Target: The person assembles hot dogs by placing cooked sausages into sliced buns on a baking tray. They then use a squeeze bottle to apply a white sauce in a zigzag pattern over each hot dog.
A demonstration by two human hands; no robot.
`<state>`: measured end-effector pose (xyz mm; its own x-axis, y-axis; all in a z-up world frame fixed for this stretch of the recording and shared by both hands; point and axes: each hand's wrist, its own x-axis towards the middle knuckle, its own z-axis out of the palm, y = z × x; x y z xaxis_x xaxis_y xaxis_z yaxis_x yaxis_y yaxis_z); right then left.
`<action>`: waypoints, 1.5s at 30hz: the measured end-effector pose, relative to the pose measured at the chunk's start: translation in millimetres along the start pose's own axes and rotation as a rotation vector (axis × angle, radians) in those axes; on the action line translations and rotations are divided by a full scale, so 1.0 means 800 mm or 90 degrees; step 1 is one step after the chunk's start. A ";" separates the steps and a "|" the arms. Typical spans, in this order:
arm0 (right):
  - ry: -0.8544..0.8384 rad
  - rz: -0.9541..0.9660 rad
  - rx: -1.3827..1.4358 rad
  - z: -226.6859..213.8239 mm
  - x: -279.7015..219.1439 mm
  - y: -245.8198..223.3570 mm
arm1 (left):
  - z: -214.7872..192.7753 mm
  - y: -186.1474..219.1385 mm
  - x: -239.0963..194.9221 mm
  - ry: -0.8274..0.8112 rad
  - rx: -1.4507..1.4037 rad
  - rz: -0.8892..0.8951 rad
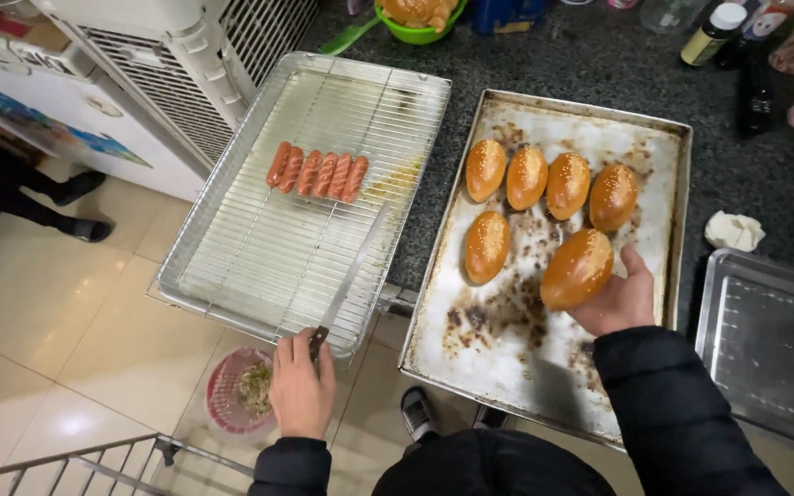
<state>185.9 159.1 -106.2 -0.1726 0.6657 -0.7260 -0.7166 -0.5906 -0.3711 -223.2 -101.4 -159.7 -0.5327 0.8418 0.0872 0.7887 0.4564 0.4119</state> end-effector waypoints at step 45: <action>-0.118 0.053 -0.112 0.004 0.003 0.048 | -0.008 0.008 0.085 0.148 -0.029 0.091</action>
<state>155.7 139.3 -121.0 -0.3589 0.6741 -0.6456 -0.5685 -0.7064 -0.4216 -256.5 -43.0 -145.4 -0.4773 0.8052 0.3518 0.8490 0.3195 0.4208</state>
